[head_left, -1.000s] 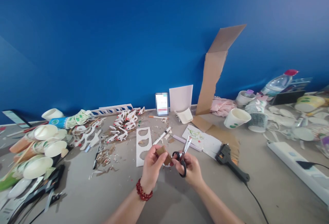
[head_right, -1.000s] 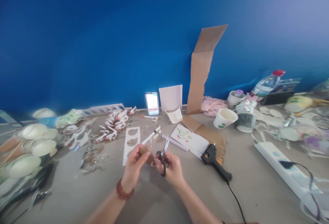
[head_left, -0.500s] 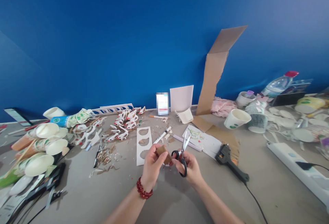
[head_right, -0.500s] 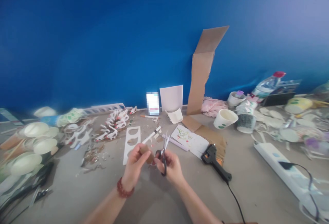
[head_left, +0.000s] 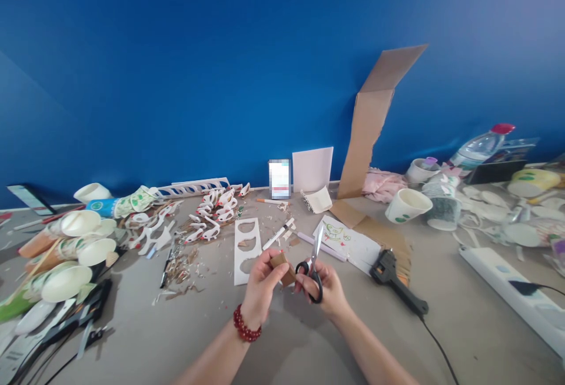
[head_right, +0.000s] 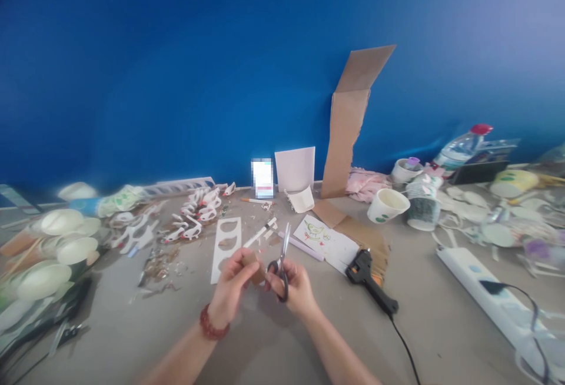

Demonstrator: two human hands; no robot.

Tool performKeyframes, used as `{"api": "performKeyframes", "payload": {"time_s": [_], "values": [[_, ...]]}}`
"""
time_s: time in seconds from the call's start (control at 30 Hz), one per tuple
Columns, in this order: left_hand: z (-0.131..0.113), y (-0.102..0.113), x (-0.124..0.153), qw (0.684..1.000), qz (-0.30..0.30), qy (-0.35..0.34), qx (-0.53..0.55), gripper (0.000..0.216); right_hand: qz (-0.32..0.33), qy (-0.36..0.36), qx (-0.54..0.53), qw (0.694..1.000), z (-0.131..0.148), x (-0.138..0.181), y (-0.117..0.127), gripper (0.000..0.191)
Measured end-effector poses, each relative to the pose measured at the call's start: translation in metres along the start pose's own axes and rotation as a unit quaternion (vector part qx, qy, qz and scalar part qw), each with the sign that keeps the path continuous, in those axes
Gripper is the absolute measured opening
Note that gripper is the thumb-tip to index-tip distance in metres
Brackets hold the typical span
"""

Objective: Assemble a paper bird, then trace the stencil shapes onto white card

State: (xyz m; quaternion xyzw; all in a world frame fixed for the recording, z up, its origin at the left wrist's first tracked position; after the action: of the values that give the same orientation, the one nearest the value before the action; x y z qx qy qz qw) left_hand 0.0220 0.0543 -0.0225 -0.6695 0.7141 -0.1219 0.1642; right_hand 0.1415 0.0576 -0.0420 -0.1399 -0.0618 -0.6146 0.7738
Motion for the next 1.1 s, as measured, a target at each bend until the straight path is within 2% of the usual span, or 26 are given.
{"api": "performKeyframes", "payload": {"time_s": [0.27, 0.37, 0.53, 0.67, 0.9, 1.1], "values": [[-0.009, 0.005, -0.002, 0.999, -0.017, -0.019, -0.036, 0.019, 0.018, 0.006, 0.001, 1.000, -0.001, 0.001, -0.003, 0.035], [-0.006, 0.005, -0.001, 0.999, -0.023, -0.006, -0.027, 0.020, 0.019, 0.001, 0.000, 1.000, -0.002, 0.000, -0.004, 0.037], [0.002, -0.005, 0.002, 1.000, 0.004, 0.030, -0.009, 0.027, -0.030, 0.010, -0.019, 0.999, -0.001, -0.002, 0.009, 0.037], [0.003, -0.006, 0.000, 0.998, 0.013, 0.018, -0.058, 0.025, -0.066, 0.023, -0.018, 0.997, 0.002, -0.003, 0.019, 0.036], [0.001, 0.002, -0.004, 0.995, -0.007, 0.005, -0.095, 0.026, -0.124, 0.066, 0.060, 0.988, 0.012, 0.001, 0.035, 0.033], [-0.008, 0.006, -0.005, 0.995, -0.018, -0.003, -0.100, 0.024, -0.177, 0.023, 0.210, 0.961, 0.009, -0.013, 0.063, 0.032]]}}
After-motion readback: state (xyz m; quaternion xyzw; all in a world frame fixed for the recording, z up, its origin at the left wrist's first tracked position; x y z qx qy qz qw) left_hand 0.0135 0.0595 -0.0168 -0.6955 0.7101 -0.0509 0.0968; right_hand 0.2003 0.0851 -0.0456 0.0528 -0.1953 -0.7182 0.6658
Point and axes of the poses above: each hand's wrist, its own x-axis away from the middle knuckle, its own y-axis out of the back of the hand, z = x × y, the point moved 10 cm from there along -x, towards the middle knuckle, and after that the axes turned 11 degrees about -y, right-handed, at the moved point
